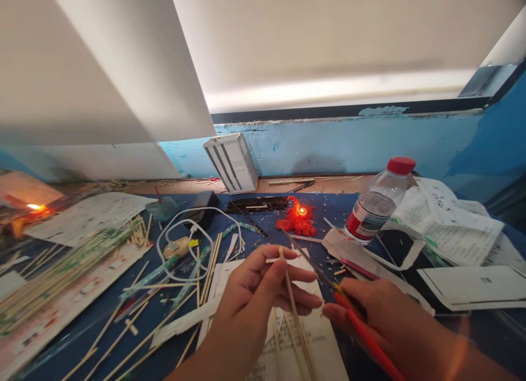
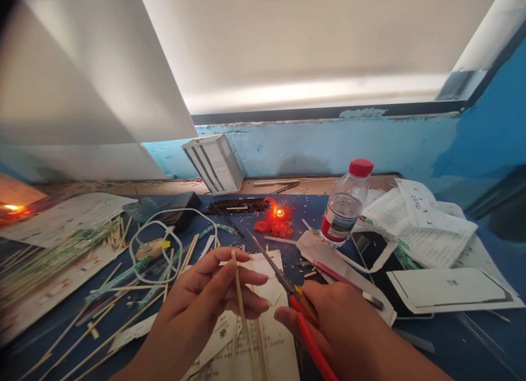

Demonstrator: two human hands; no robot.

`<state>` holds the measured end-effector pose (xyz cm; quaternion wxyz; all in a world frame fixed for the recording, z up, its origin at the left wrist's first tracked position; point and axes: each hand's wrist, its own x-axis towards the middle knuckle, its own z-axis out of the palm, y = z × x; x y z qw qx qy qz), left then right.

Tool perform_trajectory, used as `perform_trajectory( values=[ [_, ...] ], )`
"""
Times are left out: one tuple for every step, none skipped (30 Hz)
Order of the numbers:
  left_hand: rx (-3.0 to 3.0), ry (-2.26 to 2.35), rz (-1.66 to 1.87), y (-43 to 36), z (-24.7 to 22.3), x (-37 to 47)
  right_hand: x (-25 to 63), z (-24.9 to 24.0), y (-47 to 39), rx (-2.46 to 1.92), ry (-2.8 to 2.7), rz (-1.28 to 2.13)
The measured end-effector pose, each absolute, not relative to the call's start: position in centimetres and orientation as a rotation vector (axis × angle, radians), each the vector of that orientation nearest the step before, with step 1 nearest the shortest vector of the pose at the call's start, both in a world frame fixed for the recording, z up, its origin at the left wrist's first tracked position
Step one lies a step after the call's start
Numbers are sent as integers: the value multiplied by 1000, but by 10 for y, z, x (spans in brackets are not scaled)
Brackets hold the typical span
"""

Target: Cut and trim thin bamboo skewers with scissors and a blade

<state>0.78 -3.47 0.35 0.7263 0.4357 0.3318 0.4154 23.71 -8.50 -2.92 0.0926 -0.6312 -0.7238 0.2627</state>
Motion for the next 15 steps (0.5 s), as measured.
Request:
perform_trajectory(
  values=[
    [960,742,920,-34,3,8,236,-28,-85,-1891,-2158,799],
    [957,751,925,-32,4,8,234,-27,-86,-1905,-2164,808],
    [954,761,930,-31,4,8,233,-25,-87,-1920,-2165,808],
    [947,768,936,-30,4,8,231,-24,-87,-1941,-2167,799],
    [940,773,941,-29,4,8,230,-23,-88,-1965,-2170,788],
    [934,776,946,-28,4,8,229,-22,-88,-1991,-2171,770],
    [933,775,951,-28,4,8,228,-22,-89,-2023,-2167,753],
    [933,771,954,-28,4,8,227,-22,-89,-2055,-2161,733],
    [932,769,957,-28,4,8,227,-22,-89,-2081,-2153,719],
    [929,764,960,-28,3,8,226,-23,-89,-2102,-2147,705],
    [928,761,963,-28,3,8,226,-25,-89,-2111,-2147,691],
    [927,763,965,-29,3,8,226,-27,-90,-2110,-2156,672],
    [929,769,966,-29,3,9,226,-29,-91,-2103,-2174,650],
    [934,775,967,-29,3,10,226,-32,-92,-2093,-2197,625],
    [941,780,969,-29,3,10,226,-34,-93,-2084,-2220,601]
  ],
)
